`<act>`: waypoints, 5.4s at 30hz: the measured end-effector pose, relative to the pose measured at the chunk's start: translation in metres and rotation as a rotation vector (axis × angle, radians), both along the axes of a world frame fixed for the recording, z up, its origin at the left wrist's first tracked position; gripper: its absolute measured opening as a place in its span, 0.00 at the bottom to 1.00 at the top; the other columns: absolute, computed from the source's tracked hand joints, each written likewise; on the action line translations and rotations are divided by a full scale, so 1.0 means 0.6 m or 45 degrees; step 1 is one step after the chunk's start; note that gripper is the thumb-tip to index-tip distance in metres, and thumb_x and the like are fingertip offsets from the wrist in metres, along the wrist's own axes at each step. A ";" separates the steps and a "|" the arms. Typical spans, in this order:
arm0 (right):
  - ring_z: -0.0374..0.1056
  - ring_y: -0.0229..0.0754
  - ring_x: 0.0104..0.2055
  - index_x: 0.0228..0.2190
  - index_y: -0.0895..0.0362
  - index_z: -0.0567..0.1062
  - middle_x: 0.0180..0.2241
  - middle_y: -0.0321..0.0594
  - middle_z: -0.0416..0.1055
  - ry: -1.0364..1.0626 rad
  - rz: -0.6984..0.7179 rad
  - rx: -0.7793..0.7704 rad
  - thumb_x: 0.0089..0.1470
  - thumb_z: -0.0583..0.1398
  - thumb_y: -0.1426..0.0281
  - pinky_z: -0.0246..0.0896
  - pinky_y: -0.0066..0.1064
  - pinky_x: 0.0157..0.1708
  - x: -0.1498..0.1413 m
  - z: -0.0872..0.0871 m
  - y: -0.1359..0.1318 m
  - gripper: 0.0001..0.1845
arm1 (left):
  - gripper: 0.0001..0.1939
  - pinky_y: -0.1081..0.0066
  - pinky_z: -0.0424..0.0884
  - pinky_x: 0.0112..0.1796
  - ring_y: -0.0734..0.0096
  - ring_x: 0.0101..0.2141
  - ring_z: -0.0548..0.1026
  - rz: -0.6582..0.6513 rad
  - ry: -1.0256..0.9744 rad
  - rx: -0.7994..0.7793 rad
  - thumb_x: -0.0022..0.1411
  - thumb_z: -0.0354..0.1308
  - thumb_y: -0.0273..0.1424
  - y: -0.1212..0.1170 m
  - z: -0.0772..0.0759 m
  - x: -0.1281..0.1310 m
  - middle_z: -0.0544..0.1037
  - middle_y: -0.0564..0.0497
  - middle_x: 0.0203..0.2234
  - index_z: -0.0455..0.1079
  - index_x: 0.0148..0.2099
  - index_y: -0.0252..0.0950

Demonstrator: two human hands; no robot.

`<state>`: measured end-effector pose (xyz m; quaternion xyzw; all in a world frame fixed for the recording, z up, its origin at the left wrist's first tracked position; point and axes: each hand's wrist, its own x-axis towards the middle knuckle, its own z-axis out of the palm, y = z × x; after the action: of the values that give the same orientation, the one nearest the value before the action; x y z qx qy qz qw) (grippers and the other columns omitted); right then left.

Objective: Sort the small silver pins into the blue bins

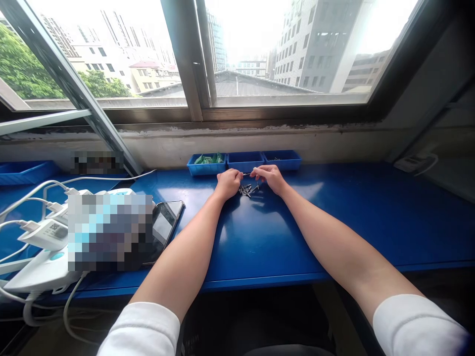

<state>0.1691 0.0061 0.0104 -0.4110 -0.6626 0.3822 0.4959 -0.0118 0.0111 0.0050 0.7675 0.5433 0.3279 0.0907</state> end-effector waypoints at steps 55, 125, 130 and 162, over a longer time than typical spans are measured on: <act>0.70 0.41 0.32 0.28 0.56 0.78 0.32 0.44 0.77 -1.368 -0.210 0.029 0.53 0.53 0.64 0.54 0.28 0.27 -0.028 0.010 -0.014 0.15 | 0.46 0.52 0.34 0.61 0.54 0.66 0.35 -0.178 0.717 -0.460 0.58 0.39 0.56 -0.030 -0.001 0.022 0.38 0.41 0.67 0.40 0.69 0.31; 0.65 0.37 0.26 0.27 0.59 0.76 0.28 0.41 0.76 0.098 -0.128 -0.067 0.42 0.61 0.61 0.57 0.27 0.24 0.002 -0.006 -0.004 0.13 | 0.19 0.70 0.66 0.35 0.67 0.33 0.73 0.107 -0.240 -0.074 0.64 0.45 0.43 -0.005 -0.009 0.003 0.78 0.51 0.29 0.72 0.34 0.38; 0.69 0.41 0.33 0.28 0.57 0.77 0.30 0.40 0.76 -0.090 -0.392 0.069 0.44 0.59 0.62 0.62 0.30 0.35 0.011 -0.009 0.000 0.13 | 0.11 0.67 0.67 0.41 0.63 0.40 0.74 0.250 -0.158 -0.108 0.61 0.48 0.33 0.001 -0.010 -0.009 0.79 0.48 0.37 0.72 0.37 0.39; 0.48 0.61 0.57 0.62 0.50 0.52 0.68 0.40 0.32 -0.906 -0.740 0.049 0.43 0.60 0.65 0.52 0.53 0.51 0.017 -0.030 0.033 0.45 | 0.14 0.62 0.64 0.48 0.59 0.46 0.73 0.090 0.063 -0.109 0.59 0.49 0.28 -0.006 -0.014 0.000 0.78 0.47 0.43 0.72 0.44 0.39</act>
<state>0.1795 0.0260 -0.0078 -0.6763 -0.6558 0.0499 0.3317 -0.0121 0.0076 -0.0033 0.7510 0.5859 0.2883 0.0983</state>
